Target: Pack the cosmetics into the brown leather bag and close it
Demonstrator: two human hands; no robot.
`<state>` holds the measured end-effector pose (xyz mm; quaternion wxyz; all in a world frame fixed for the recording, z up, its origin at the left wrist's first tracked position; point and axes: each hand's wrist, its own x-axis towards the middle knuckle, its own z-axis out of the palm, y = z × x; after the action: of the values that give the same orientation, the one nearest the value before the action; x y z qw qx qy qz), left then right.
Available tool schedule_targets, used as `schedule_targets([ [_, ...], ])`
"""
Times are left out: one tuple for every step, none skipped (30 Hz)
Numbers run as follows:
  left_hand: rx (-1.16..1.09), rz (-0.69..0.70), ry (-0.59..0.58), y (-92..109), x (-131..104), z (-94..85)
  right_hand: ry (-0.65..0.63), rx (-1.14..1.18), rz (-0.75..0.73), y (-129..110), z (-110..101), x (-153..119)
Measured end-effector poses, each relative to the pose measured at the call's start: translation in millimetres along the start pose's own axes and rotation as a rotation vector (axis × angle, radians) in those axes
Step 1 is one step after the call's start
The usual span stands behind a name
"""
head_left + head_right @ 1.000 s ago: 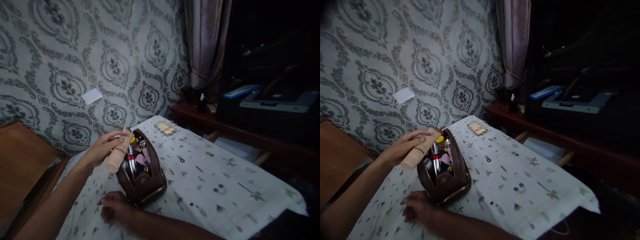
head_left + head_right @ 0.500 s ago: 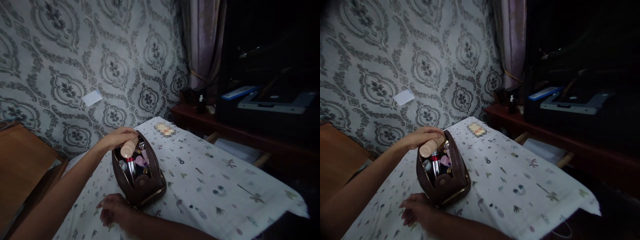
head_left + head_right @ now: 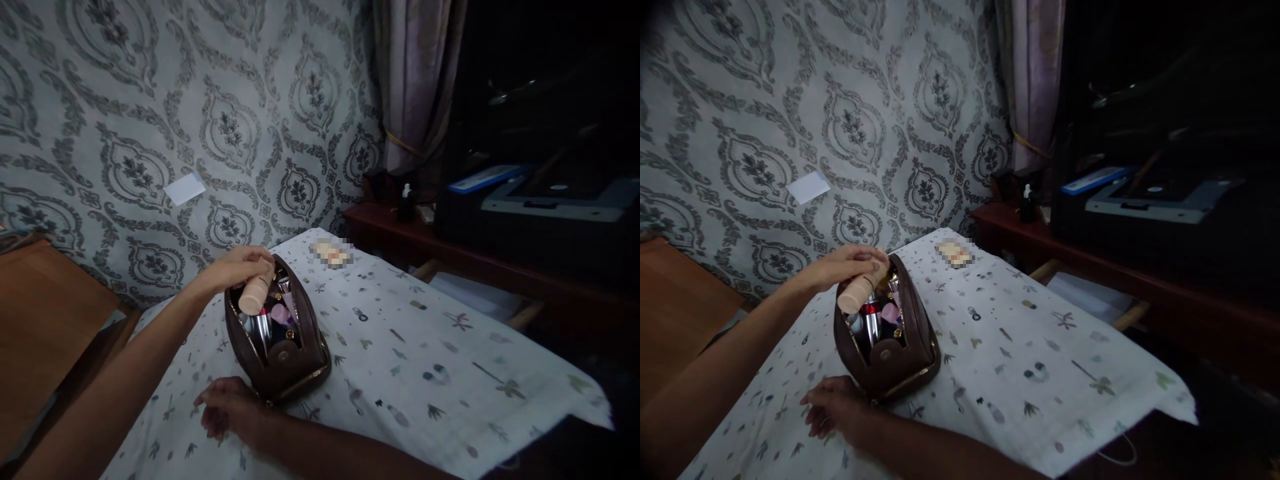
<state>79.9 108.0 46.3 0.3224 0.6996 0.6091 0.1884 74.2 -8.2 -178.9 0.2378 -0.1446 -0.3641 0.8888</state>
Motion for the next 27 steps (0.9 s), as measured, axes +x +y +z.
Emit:
schedule_targets([
  [-0.017, -0.018, 0.003, 0.2, -2.2, -3.6, -0.003, -0.002, 0.001, 0.0, 0.1, -0.2],
  [-0.034, -0.034, 0.007, 0.2, -4.4, -7.7, -0.006, -0.005, 0.002, 0.0, 0.2, -0.3],
  [-0.051, -0.045, 0.012, 0.0, -6.6, -12.3, -0.008, -0.008, 0.003, 0.0, 0.3, -0.4],
  [-0.068, -0.049, 0.016, -0.4, -8.8, -17.1, -0.011, -0.011, 0.003, 0.1, 0.4, -0.3],
  [-0.082, -0.042, 0.020, -0.7, -11.1, -21.9, -0.014, -0.014, 0.001, 0.2, 0.5, -0.2],
  [-0.091, -0.031, 0.021, -0.9, -13.5, -26.5, -0.015, -0.017, -0.002, 0.4, 0.6, -0.1],
  [-0.096, -0.016, 0.020, -0.7, -15.9, -31.0, -0.015, -0.020, -0.005, 0.6, 0.6, 0.1],
  [-0.102, 0.002, 0.012, 0.1, -18.4, -35.1, -0.015, -0.023, -0.007, 0.7, 0.7, 0.3],
  [-0.112, 0.027, -0.006, 1.7, -20.9, -39.0, -0.017, -0.026, -0.007, 0.7, 0.7, 0.4],
  [-0.123, 0.059, -0.030, 4.1, -23.3, -42.7, -0.018, -0.028, -0.007, 0.6, 0.6, 0.4],
  [-0.123, 0.098, -0.053, 7.5, -25.7, -46.1, -0.019, -0.029, -0.006, 0.4, 0.6, 0.3],
  [-0.099, 0.146, -0.075, 11.8, -27.8, -49.2, -0.021, -0.029, -0.006, 0.1, 0.5, 0.1],
  [-0.043, 0.202, -0.090, 16.8, -29.7, -51.8, -0.022, -0.030, -0.005, -0.3, 0.4, -0.2],
  [0.049, 0.259, -0.103, 22.3, -31.2, -53.7, -0.020, -0.030, -0.005, -0.7, 0.3, -0.5],
  [0.165, 0.313, -0.113, 27.8, -32.4, -54.7, -0.017, -0.031, -0.005, -1.1, 0.3, -0.8],
  [0.286, 0.364, -0.121, 33.0, -33.0, -54.6, -0.014, -0.032, -0.004, -1.6, 0.4, -1.1],
  [0.397, 0.413, -0.129, 37.4, -33.2, -53.2, -0.010, -0.034, 0.000, -2.1, 0.5, -1.3],
  [0.492, 0.458, -0.143, 40.6, -32.7, -50.5, -0.006, -0.036, 0.003, -2.6, 0.7, -1.5],
  [0.566, 0.502, -0.159, 42.6, -31.7, -46.7, -0.001, -0.037, 0.007, -3.1, 1.0, -1.7],
  [0.627, 0.545, -0.176, 43.1, -30.1, -42.3, 0.004, -0.039, 0.009, -3.6, 1.4, -1.8],
  [0.680, 0.584, -0.190, 42.4, -28.0, -37.5, 0.009, -0.040, 0.012, -4.0, 1.7, -2.0],
  [0.732, 0.617, -0.207, 40.7, -25.4, -33.0, 0.012, -0.041, 0.014, -4.4, 2.0, -2.2],
  [0.783, 0.644, -0.225, 38.5, -22.7, -29.0, 0.014, -0.042, 0.016, -4.7, 2.2, -2.5],
  [0.828, 0.668, -0.238, 36.0, -19.7, -25.8, 0.015, -0.042, 0.019, -5.0, 2.4, -2.9],
  [0.865, 0.688, -0.249, 33.6, -16.7, -23.7, 0.013, -0.042, 0.021, -5.1, 2.4, -3.2],
  [0.895, 0.704, -0.260, 31.5, -13.6, -22.6, 0.013, -0.041, 0.020, -5.2, 2.5, -3.6],
  [0.917, 0.714, -0.268, 29.9, -10.7, -22.3, 0.013, -0.041, 0.019, -5.3, 2.5, -3.9],
])
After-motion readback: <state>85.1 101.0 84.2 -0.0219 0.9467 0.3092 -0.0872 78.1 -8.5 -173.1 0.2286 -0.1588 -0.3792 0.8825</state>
